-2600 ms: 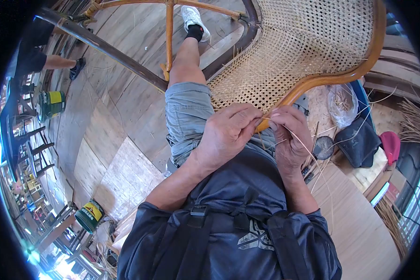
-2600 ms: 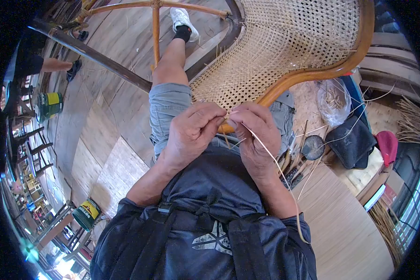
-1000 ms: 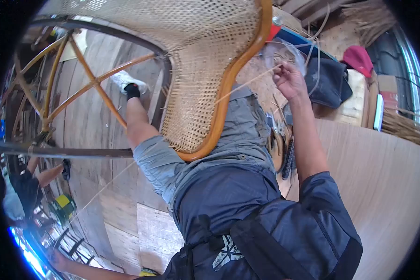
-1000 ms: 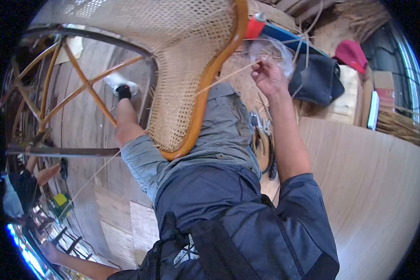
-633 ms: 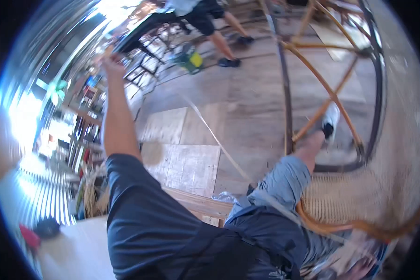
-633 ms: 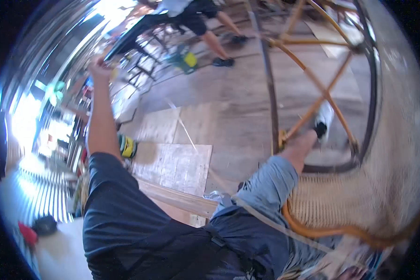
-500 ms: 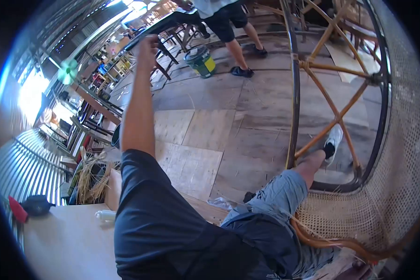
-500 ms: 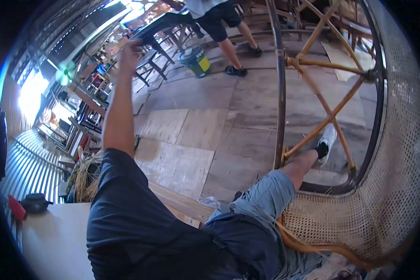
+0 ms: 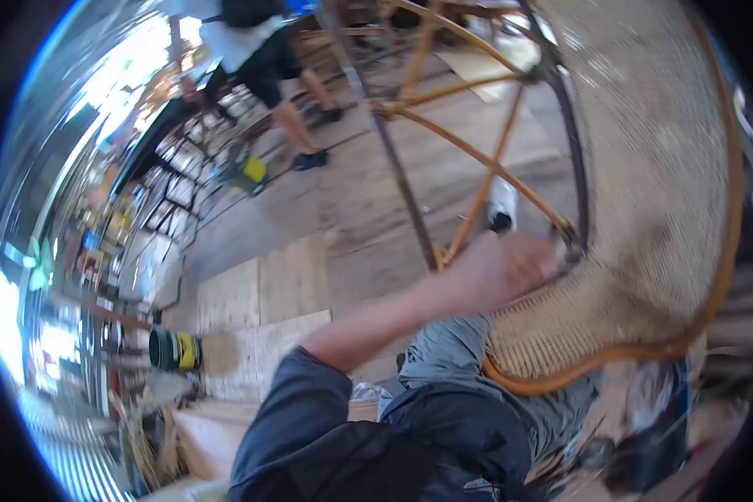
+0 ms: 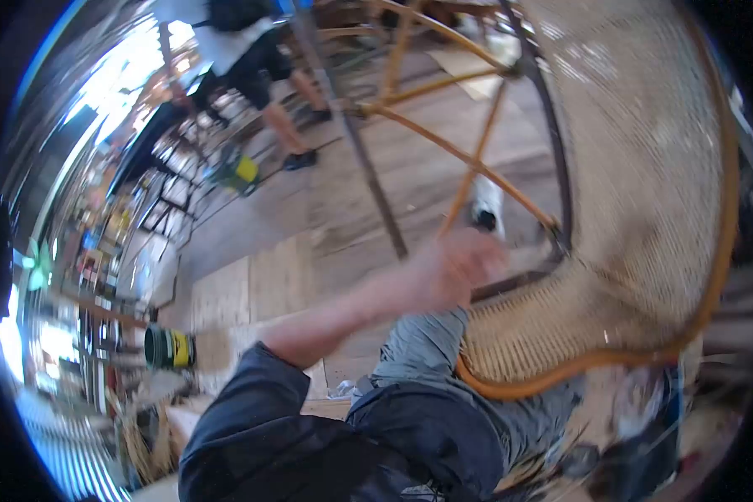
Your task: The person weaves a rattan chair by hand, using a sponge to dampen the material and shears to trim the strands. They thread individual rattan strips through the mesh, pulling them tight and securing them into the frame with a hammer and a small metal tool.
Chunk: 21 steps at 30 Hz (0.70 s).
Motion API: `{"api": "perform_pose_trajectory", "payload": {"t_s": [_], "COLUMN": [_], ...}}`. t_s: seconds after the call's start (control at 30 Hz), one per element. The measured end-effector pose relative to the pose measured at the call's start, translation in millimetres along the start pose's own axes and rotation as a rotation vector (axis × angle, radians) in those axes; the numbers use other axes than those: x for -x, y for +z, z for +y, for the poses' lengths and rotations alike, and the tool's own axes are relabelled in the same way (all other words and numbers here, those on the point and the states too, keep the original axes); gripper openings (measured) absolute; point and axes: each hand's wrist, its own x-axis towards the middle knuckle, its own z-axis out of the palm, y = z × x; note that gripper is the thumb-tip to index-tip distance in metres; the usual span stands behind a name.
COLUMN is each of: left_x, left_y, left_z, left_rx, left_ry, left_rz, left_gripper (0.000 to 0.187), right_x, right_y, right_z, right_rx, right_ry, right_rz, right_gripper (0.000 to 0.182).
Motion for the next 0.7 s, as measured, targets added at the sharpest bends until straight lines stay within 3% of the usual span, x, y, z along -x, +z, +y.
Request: {"api": "perform_pose_trajectory", "payload": {"t_s": [0.03, 0.07, 0.1, 0.13, 0.2, 0.23, 0.33, 0.43, 0.5, 0.53, 0.67, 0.7], "left_x": [-2.2, -2.5, 2.3, 13.0, 18.6, 23.9, 31.6, 51.7, 56.4, 55.6, 61.3, 63.5], "left_y": [32.3, 66.9, 103.0, 136.0, 168.2, 175.2, 188.1, 198.1, 199.7, 198.0, 198.1, 197.0], "left_z": [-2.6, -3.4, -2.2, -11.9, -21.1, -15.7, -17.1, -29.7, -26.2, -22.5, -24.5, -23.8], "left_rx": [-0.06, -0.098, -0.113, -0.072, 0.002, 0.09, 0.308, 0.388, 0.428, 0.426, 0.395, 0.419], "left_ry": [0.039, 0.092, 0.155, 0.233, 0.256, 0.136, -0.225, -0.371, -0.402, -0.425, -0.308, -0.355], "left_rz": [-0.09, -0.216, -0.359, -0.292, -0.44, -0.487, -0.574, -0.587, -0.53, -0.525, -0.472, -0.477], "left_gripper": [0.038, 0.04, 0.042, 0.038, 0.033, 0.031, 0.03, 0.03, 0.03, 0.03, 0.03, 0.029], "right_x": [43.6, 95.3, 145.5, 194.4, 269.0, 293.7, 375.1, 431.1, 442.0, 433.0, 421.9, 426.7], "right_y": [0.1, -0.8, 51.1, 67.4, 82.6, 86.0, 92.7, 110.4, 139.2, 150.7, 179.3, 179.6], "right_z": [27.9, 64.7, -63.0, -55.6, -63.0, -74.2, -56.0, -41.8, -50.6, -71.8, -83.7, -72.0], "right_rx": [-0.16, -0.16, -0.626, -0.342, -0.395, -0.177, -0.174, -0.133, 0.07, 0.29, 0.484, 0.556], "right_ry": [0.153, 0.159, 0.744, 0.561, 0.814, 0.893, 0.934, 0.96, 0.921, 0.736, 0.608, 0.599], "right_rz": [-0.096, -0.191, -0.028, -0.079, 0.069, 0.099, 0.287, 0.159, 0.002, -0.079, -0.122, -0.119], "right_gripper": [0.042, 0.049, 0.047, 0.045, 0.039, 0.036, 0.025, 0.021, 0.018, 0.018, 0.021, 0.022]}}
